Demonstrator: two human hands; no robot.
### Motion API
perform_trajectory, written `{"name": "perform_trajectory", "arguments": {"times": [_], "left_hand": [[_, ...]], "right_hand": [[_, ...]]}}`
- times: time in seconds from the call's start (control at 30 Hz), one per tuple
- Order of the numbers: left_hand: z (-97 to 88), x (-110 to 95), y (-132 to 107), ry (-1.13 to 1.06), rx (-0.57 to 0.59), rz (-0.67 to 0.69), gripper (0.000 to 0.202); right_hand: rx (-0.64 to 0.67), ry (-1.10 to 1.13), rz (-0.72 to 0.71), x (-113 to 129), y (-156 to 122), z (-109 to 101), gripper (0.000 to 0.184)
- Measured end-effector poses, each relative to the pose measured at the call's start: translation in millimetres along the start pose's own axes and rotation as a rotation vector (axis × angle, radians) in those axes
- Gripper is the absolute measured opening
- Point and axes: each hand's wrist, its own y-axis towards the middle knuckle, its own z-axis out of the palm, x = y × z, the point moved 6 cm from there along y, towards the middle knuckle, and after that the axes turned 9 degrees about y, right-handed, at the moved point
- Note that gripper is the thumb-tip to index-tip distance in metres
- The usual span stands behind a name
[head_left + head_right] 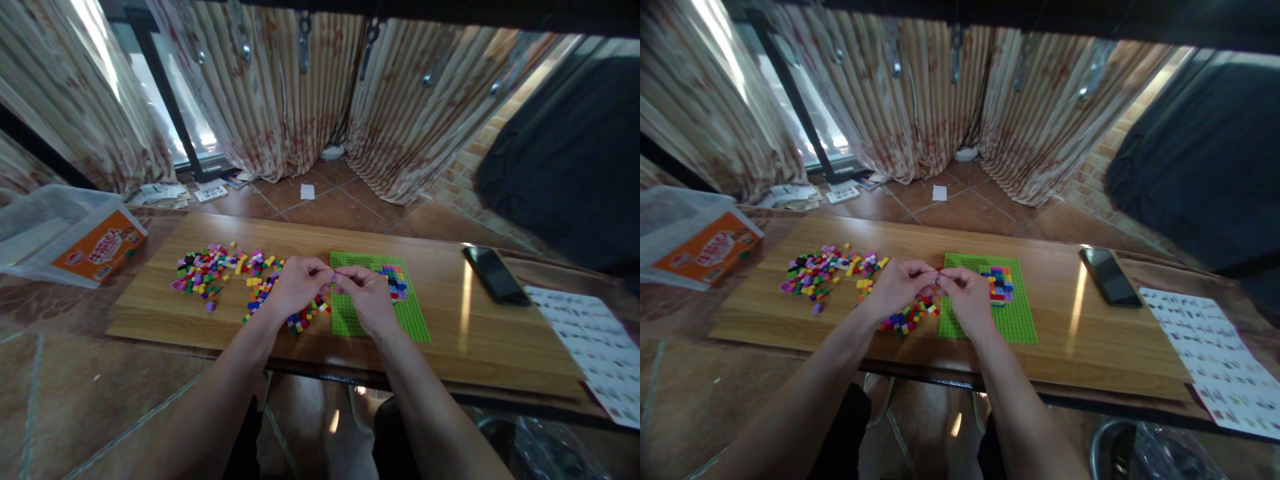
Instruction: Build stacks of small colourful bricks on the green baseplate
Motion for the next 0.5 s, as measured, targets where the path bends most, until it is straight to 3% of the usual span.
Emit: {"name": "perform_trajectory", "arguments": {"times": [0.13,0.27,0.5], "left_hand": [[-19.6,6.2,1.3,0.089,0.049,-0.006,0.022],[-36.8,14.8,1.7,0.407,0.094,0.013,0.019],[-29.6,20.0,-3.6,0.771,0.219,-0.020,0.020]], "right_hand": [[0.058,-0.096,0.007,4.7,-1.7,-4.9,0.027],[0.084,-0.162,-0.105,19.6,-8.9,-4.6,0.026],[-0.002,-0.154,-0.190,33.6,-6.8,-20.7,0.016]]}}
